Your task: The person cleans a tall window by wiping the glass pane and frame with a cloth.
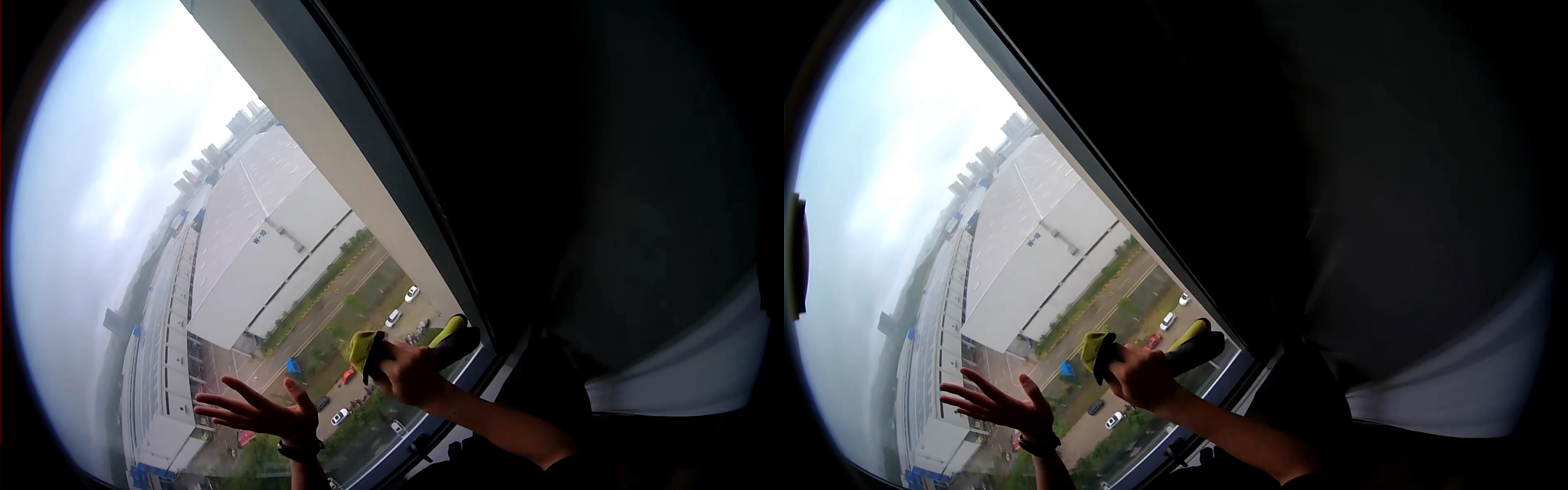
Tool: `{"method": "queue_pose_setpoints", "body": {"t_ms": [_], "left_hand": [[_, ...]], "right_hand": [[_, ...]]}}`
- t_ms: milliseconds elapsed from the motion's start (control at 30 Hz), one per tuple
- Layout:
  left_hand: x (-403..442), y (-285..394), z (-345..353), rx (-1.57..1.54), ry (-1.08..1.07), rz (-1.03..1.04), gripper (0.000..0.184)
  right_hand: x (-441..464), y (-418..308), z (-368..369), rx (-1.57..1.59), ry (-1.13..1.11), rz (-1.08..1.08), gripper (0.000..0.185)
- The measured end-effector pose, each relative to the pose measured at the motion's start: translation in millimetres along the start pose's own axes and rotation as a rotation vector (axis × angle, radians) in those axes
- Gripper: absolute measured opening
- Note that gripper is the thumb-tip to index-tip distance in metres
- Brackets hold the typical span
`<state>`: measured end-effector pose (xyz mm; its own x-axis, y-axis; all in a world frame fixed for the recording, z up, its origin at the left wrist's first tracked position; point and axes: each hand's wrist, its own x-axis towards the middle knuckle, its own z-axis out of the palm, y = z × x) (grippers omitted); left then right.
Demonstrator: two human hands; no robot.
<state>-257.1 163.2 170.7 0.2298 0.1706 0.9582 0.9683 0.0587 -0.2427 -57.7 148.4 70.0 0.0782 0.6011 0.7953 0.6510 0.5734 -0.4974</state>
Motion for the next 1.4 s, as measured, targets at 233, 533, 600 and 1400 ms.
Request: {"method": "queue_pose_setpoints", "body": {"t_ms": [233, 533, 600, 1400], "left_hand": [[8.7, 8.0, -7.9, -0.002, 0.004, 0.107, 0.076], [1.8, 10.0, -9.9, 0.012, -0.005, 0.094, 0.075], [-0.9, 11.3, -10.3, 0.031, -0.023, 0.095, 0.076], [-45.6, 4.5, 2.2, -0.117, -0.095, -0.031, 0.082]], "right_hand": [[-0.5, 62.8, -27.0, -0.028, 0.230, 0.381, 0.006], [4.2, 0.0, 0.5, 0.064, 0.020, 0.032, 0.014], [-0.5, 25.0, -13.1, 0.057, 0.107, 0.055, 0.013], [-20.7, 11.1, 20.4, 0.101, -0.001, -0.012, 0.013]]}}
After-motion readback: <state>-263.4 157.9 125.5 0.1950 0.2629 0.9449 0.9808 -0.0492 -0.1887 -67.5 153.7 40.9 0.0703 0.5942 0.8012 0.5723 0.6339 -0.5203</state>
